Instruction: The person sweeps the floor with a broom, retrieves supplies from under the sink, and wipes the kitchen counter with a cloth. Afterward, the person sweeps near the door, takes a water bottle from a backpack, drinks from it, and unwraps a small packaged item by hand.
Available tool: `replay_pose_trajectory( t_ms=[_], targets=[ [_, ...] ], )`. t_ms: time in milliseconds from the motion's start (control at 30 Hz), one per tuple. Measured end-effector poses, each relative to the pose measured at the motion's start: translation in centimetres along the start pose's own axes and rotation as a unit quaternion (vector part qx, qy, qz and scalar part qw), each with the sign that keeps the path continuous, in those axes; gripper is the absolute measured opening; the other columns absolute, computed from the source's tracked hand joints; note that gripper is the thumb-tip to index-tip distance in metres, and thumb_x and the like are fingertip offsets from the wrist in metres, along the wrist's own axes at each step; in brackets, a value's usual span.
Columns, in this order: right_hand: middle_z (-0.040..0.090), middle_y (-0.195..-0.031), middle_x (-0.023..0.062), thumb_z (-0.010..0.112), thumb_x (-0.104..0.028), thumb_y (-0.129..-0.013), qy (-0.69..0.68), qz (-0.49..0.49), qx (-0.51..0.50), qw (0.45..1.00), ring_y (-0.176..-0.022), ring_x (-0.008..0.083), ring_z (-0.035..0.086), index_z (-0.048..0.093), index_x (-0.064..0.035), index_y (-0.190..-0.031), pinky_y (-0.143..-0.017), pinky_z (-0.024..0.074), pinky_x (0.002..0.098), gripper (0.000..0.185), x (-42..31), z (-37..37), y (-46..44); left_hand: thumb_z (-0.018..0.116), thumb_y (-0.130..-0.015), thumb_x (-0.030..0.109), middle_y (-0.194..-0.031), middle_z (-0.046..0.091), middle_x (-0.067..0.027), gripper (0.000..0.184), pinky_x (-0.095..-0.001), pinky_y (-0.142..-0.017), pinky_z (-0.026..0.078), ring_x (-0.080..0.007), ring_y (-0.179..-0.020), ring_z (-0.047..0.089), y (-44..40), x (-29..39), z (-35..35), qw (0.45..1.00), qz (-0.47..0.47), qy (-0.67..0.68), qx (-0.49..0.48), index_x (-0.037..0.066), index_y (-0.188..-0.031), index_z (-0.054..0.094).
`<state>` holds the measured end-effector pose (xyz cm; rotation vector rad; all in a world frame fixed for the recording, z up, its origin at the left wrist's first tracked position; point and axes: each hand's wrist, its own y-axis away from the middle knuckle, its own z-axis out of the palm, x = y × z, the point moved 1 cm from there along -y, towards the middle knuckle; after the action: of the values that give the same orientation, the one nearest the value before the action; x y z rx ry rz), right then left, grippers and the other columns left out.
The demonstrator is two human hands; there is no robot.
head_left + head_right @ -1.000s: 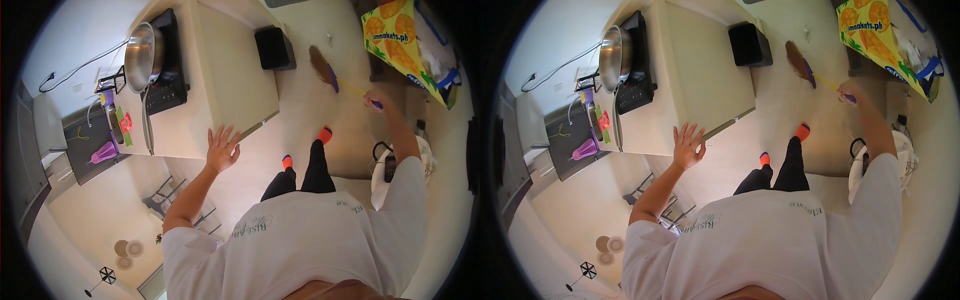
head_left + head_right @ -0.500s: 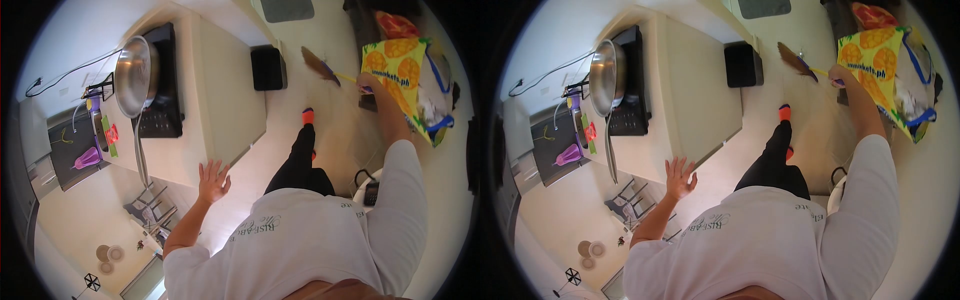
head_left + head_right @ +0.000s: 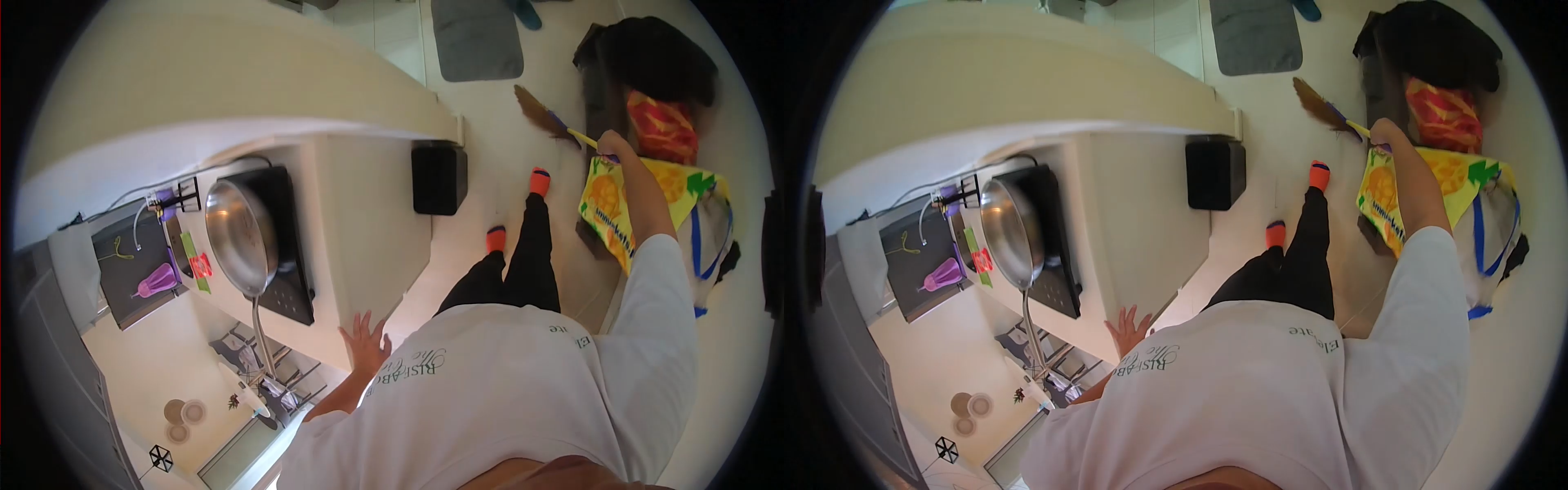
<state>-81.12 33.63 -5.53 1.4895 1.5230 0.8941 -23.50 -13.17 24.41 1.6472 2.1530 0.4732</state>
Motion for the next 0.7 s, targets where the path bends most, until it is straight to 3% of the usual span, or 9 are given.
replay_pose_trajectory(
  t_ms=[33, 133, 167, 267, 333, 400, 533, 667, 700],
  targets=[
    [0.059, -0.052, 0.0119, 0.054, -0.013, -0.08, -0.102, 0.077, -0.057, 0.99, -0.04, 0.0232, 0.056, 0.063, -0.0011, -0.063, -0.038, 0.0452, 0.0392, 0.023, 0.2, -1.6, -1.5, 0.06, -0.078, 0.023, -0.139, 0.038, -0.014, 0.044, -0.0684, -0.103, 0.013, -0.0337, -0.134, 0.029, -2.8, 1.6, -1.0, 0.999, 0.011, 0.024, 0.031, 0.013, -0.121, 0.056],
    [0.053, -0.053, 0.01, 0.051, -0.008, -0.083, 0.067, -0.056, -0.09, 0.992, -0.043, 0.0171, 0.05, 0.056, 0.0009, -0.063, -0.039, 0.0399, 0.0345, 0.023, -0.3, -8.8, -0.4, 0.061, -0.079, 0.024, -0.134, 0.046, -0.0164, 0.045, -0.0637, -0.104, 0.02, -0.034, -0.128, 0.038, -11.5, 6.0, -2.6, 0.991, -0.028, 0.133, 0.003, 0.009, -0.121, 0.056],
    [0.049, -0.052, 0.0092, 0.048, -0.009, -0.085, -0.179, 0.067, -0.207, 0.959, -0.04, 0.0156, 0.045, 0.052, -0.0008, -0.061, -0.038, 0.0377, 0.0329, 0.025, 1.6, -9.0, -4.4, 0.061, -0.079, 0.024, -0.13, 0.049, -0.0172, 0.046, -0.0602, -0.103, 0.024, -0.0344, -0.125, 0.042, -14.0, 7.3, -3.9, 0.988, -0.037, 0.147, -0.035, 0.007, -0.121, 0.056],
    [0.047, -0.051, 0.0081, 0.047, -0.009, -0.086, -0.266, 0.097, -0.159, 0.946, -0.038, 0.016, 0.042, 0.051, -0.0025, -0.062, -0.038, 0.0373, 0.0326, 0.025, 4.7, -9.9, -12.4, 0.062, -0.08, 0.026, -0.12, 0.057, -0.0193, 0.049, -0.0503, -0.1, 0.035, -0.0354, -0.115, 0.052, -22.5, 11.5, -7.9, 0.973, -0.044, 0.203, -0.104, 0.003, -0.123, 0.054],
    [0.048, -0.048, 0.0104, 0.048, -0.013, -0.087, -0.209, 0.101, -0.165, 0.959, -0.037, 0.0209, 0.046, 0.052, -0.0028, -0.059, -0.037, 0.0392, 0.0369, 0.03, 4.4, -12.7, -12.9, 0.062, -0.081, 0.028, -0.115, 0.06, -0.0201, 0.051, -0.0444, -0.097, 0.041, -0.036, -0.11, 0.056, -27.0, 12.8, -10.0, 0.963, -0.033, 0.244, -0.108, 0.002, -0.124, 0.052],
    [0.051, -0.047, 0.0135, 0.049, -0.016, -0.087, -0.096, 0.02, -0.132, 0.986, -0.034, 0.0256, 0.049, 0.055, -0.0017, -0.057, -0.034, 0.0408, 0.0412, 0.035, 3.0, -16.4, -9.5, 0.063, -0.082, 0.029, -0.115, 0.06, -0.0203, 0.052, -0.0418, -0.094, 0.043, -0.0354, -0.108, 0.057, -31.2, 13.9, -12.4, 0.962, -0.023, 0.257, -0.086, 0.002, -0.125, 0.051],
    [0.048, -0.045, 0.0112, 0.044, -0.026, -0.093, -0.252, 0.101, -0.202, 0.941, -0.038, 0.0242, 0.047, 0.049, -0.0059, -0.053, -0.045, 0.0428, 0.0428, 0.044, 2.2, -19.8, -12.0, 0.062, -0.084, 0.03, -0.115, 0.06, -0.0208, 0.05, -0.0422, -0.091, 0.046, -0.0352, -0.106, 0.058, -40.9, 15.1, -15.6, 0.946, -0.042, 0.303, -0.109, 0.003, -0.125, 0.051],
    [0.042, -0.044, 0.0063, 0.042, -0.027, -0.094, -0.298, 0.087, -0.232, 0.922, -0.035, 0.0195, 0.039, 0.046, -0.0086, -0.057, -0.042, 0.0371, 0.038, 0.042, 1.5, -24.6, -13.7, 0.061, -0.085, 0.031, -0.113, 0.061, -0.0205, 0.05, -0.0429, -0.09, 0.046, -0.0357, -0.106, 0.059, -52.2, 16.0, -16.5, 0.943, -0.061, 0.298, -0.136, 0.005, -0.125, 0.051],
    [0.044, -0.046, 0.0061, 0.042, -0.024, -0.094, -0.422, 0.181, -0.277, 0.844, -0.034, 0.0196, 0.04, 0.05, -0.0056, -0.061, -0.039, 0.0369, 0.0382, 0.039, 2.3, -24.6, -17.1, 0.062, -0.084, 0.032, -0.114, 0.061, -0.0205, 0.05, -0.0428, -0.09, 0.046, -0.0358, -0.106, 0.059, -56.3, 16.5, -16.4, 0.946, -0.068, 0.281, -0.148, 0.005, -0.126, 0.051]
  ],
)
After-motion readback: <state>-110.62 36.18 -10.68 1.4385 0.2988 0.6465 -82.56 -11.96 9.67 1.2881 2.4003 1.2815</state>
